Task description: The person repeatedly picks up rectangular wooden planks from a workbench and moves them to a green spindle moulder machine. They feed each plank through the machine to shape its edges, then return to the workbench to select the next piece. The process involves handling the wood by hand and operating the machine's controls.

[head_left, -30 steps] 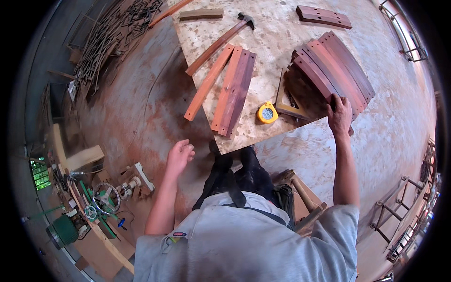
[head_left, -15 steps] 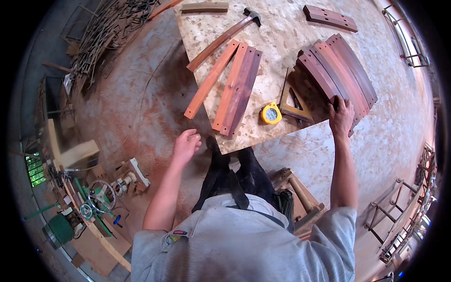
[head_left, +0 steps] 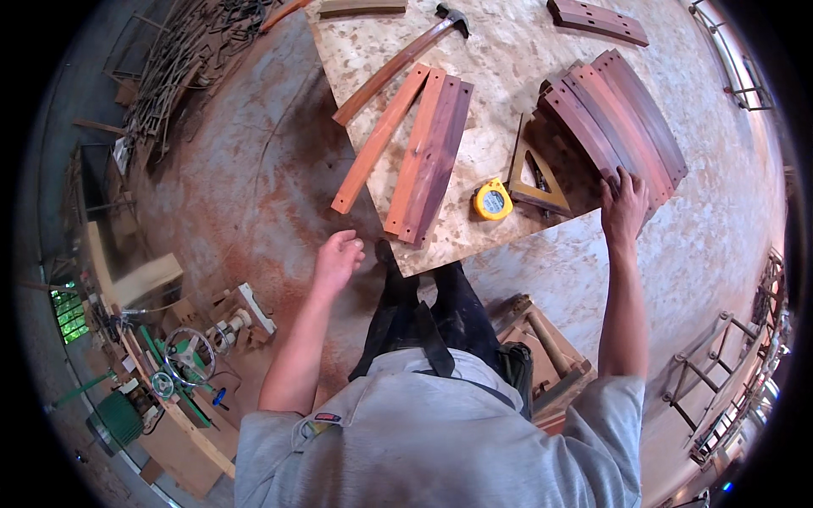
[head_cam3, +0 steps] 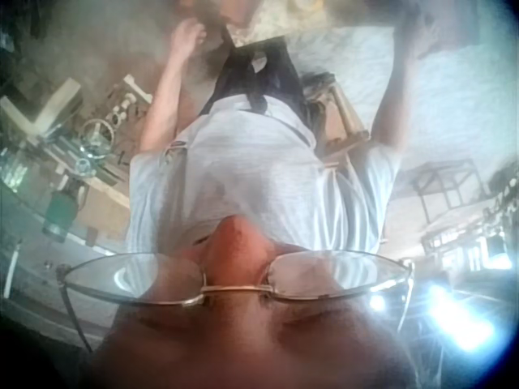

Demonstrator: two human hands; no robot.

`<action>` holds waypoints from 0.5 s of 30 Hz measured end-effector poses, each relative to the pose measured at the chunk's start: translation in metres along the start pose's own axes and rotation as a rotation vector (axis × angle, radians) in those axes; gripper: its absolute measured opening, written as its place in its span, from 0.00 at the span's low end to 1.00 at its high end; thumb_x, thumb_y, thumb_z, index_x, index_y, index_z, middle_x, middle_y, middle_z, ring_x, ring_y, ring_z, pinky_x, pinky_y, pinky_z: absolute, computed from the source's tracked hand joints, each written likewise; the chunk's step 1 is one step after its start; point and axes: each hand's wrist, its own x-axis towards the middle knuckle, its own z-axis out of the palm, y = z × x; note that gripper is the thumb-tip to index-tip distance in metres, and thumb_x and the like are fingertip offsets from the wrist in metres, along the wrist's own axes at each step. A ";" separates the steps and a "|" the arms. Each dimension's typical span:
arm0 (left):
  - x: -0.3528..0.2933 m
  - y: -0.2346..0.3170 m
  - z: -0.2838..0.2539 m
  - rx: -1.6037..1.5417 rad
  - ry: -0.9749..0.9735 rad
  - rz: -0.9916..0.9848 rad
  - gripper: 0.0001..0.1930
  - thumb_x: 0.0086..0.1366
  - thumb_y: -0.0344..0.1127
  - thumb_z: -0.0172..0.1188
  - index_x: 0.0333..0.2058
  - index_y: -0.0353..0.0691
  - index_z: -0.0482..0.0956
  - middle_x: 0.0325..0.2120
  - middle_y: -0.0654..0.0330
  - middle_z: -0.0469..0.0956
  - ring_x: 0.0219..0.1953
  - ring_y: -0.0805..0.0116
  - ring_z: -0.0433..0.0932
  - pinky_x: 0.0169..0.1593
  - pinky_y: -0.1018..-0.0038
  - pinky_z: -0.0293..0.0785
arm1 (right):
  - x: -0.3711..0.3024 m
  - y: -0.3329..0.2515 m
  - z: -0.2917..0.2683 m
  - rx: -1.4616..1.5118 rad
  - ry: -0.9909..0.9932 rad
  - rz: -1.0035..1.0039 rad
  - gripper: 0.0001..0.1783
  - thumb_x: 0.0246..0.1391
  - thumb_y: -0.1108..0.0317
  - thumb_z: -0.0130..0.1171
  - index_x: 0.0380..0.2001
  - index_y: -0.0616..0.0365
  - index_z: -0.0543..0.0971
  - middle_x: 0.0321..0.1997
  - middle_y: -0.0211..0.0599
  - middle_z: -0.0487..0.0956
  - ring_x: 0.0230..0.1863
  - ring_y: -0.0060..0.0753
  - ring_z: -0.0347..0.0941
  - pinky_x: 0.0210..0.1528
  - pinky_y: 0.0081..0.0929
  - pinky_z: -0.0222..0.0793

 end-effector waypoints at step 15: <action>0.010 0.028 0.054 0.557 0.087 0.411 0.21 0.53 0.39 0.62 0.44 0.36 0.75 0.33 0.51 0.74 0.35 0.60 0.75 0.40 0.69 0.71 | -0.096 -0.097 -0.012 0.704 -0.375 0.227 0.13 0.46 0.72 0.61 0.38 0.63 0.76 0.39 0.43 0.74 0.38 0.40 0.72 0.38 0.28 0.70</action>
